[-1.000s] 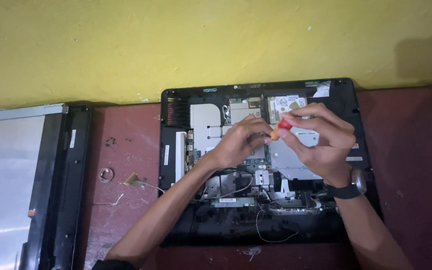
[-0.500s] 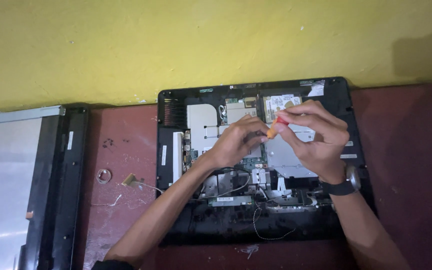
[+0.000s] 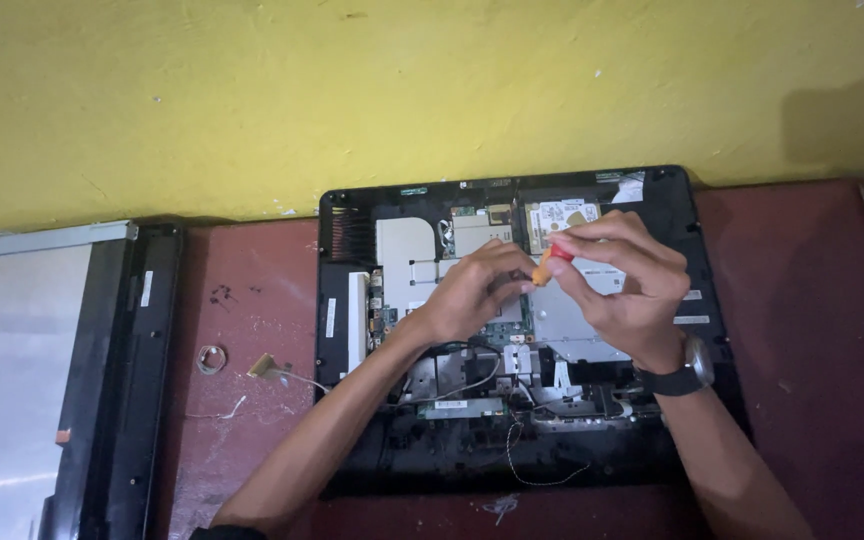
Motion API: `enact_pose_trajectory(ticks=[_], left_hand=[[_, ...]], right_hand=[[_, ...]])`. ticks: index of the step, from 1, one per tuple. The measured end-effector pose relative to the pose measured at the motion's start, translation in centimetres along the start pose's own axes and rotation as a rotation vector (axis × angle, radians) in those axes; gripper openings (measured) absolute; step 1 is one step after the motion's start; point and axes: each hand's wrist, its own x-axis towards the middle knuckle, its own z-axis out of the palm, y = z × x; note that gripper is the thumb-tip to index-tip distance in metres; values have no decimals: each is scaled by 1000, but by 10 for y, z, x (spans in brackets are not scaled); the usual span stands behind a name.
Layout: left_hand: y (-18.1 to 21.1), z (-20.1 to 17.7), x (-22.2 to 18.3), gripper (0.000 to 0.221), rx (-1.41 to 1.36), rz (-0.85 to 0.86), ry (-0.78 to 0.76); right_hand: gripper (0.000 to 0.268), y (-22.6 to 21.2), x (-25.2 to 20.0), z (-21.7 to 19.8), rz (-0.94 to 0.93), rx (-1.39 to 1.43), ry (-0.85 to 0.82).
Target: Removing the screen and disconnecting internal cables and components from a computer chassis.
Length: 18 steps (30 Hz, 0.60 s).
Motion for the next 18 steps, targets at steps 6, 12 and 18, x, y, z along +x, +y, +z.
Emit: enact_pose_trajectory(ticks=[6,12,18], left_hand=[[1,2,-1,9,7,8,18],[-1,5,-2,7,28,-23,43],[5,1,-2,8,31,-36,25]], right_hand=[[25,3,1,0,-42,-35,6],[31,-1,4,-2,-25,-74,-14],[30,7,-5,-1,-9,-128,-3]])
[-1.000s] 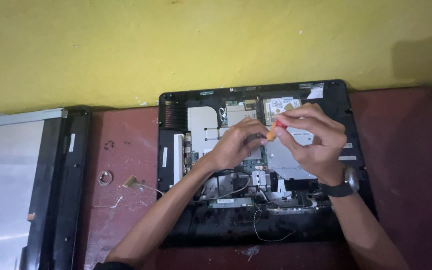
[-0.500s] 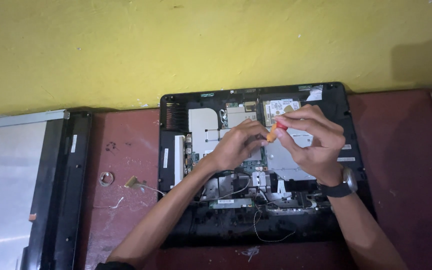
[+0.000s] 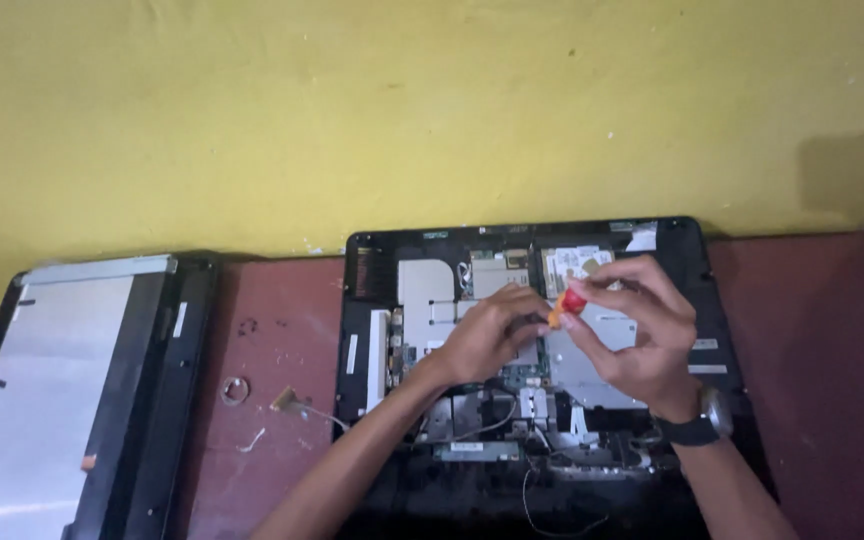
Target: Removing the screen and disconnecting internal cables and components from a computer chassis.
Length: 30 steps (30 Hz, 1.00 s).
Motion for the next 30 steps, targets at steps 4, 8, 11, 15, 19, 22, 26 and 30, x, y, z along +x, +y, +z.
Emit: enact_pose_trajectory(ticks=[4,8,11,15,19,22,26,30], left_hand=[[3,-3,4,7,11,15,-4],[-1,-1,1,8,-6,12,-10],[0,-2,0,7,-23,6,-7],[0,-1,1,7,-43,13,3],[2,-3,3,7,-68,-12,1],[-3,-1,3,10,-74,-16,-6],[4,-4,4,10,-66,-23,3],[2,-4,4,11,-50,-32,-5]], right_hand=[[27,6,-2,2,-2,-8,19],[31,6,-6,2,19,9,17],[32,2,-3,3,20,32,13],[26,3,-3,2,14,48,4],[27,1,0,5,31,80,8],[27,3,-3,5,10,66,-4],[29,1,0,3,20,74,-22],[25,4,-2,5,24,79,-2]])
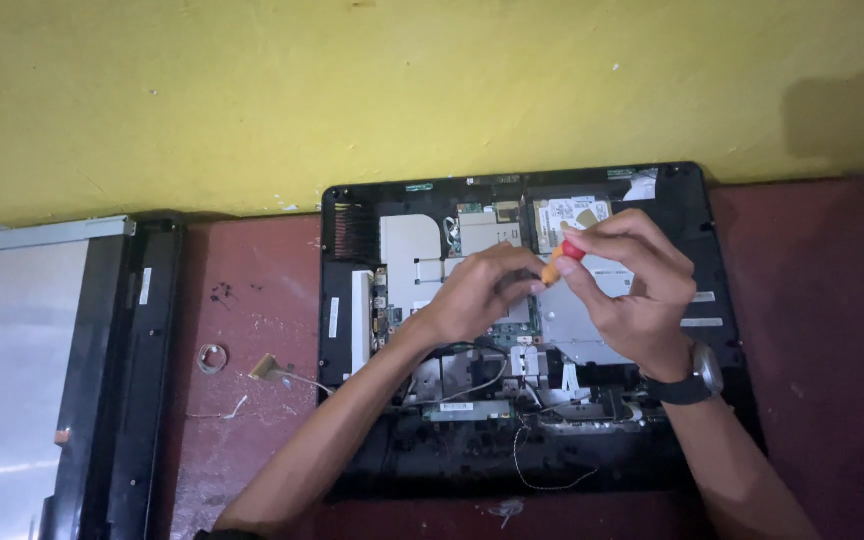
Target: Removing the screen and disconnecting internal cables and components from a computer chassis.
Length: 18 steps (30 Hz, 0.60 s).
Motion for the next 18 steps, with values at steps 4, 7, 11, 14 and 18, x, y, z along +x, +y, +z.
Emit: enact_pose_trajectory(ticks=[4,7,11,14,18], left_hand=[[0,2,-1,14,-3,6,10],[1,5,0,11,7,-8,19],[3,2,-3,11,-13,-4,25],[10,-7,2,17,-110,-15,46],[7,-18,3,35,-393,-172,199]], right_hand=[[23,-2,0,0,24,17,-11],[27,-2,0,-2,-7,-12,-7],[26,0,-7,-1,-9,-18,30],[23,-2,-2,-2,-7,-107,43],[24,1,-5,0,38,-37,54]])
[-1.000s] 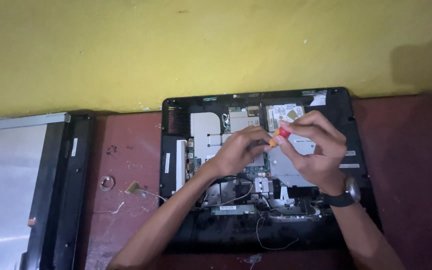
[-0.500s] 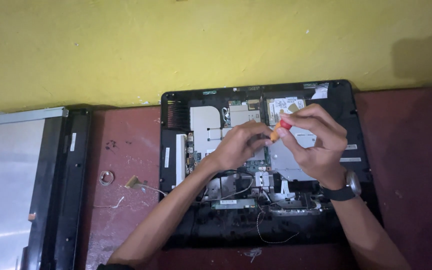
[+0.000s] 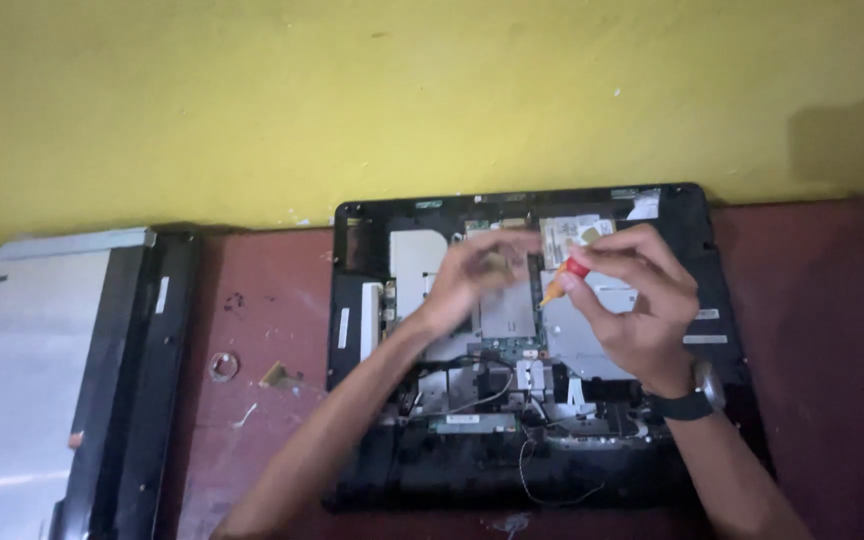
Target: Removing the screen and disconnecting internal cables and components from a computer chassis.
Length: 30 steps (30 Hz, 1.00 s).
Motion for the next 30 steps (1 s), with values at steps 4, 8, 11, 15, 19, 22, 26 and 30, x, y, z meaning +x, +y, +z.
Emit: enact_pose_trajectory(ticks=[4,8,11,15,19,22,26,30], left_hand=[[-4,-33,13,30,196,25,51],[66,-46,-25,40,692,-42,-225],[55,-45,-48,54,972,-68,-338],[50,-44,-47,50,1032,-78,-328],[43,-36,-38,48,1289,-67,-396],[47,-33,-30,48,1414,-55,-493],[70,-29,-11,48,1382,-117,-525],[43,-25,-12,52,1513,24,-650]], right_hand=[[26,0,0,-3,19,3,-28],[24,-6,6,-2,-12,15,-19],[24,-6,2,-3,-35,-12,-21],[23,-5,1,-4,-33,13,-40],[22,-6,1,-6,-34,9,-52],[22,-7,3,-5,-33,18,-43],[21,-11,4,-6,-35,-11,-44],[23,-7,5,-6,-12,-8,-43]])
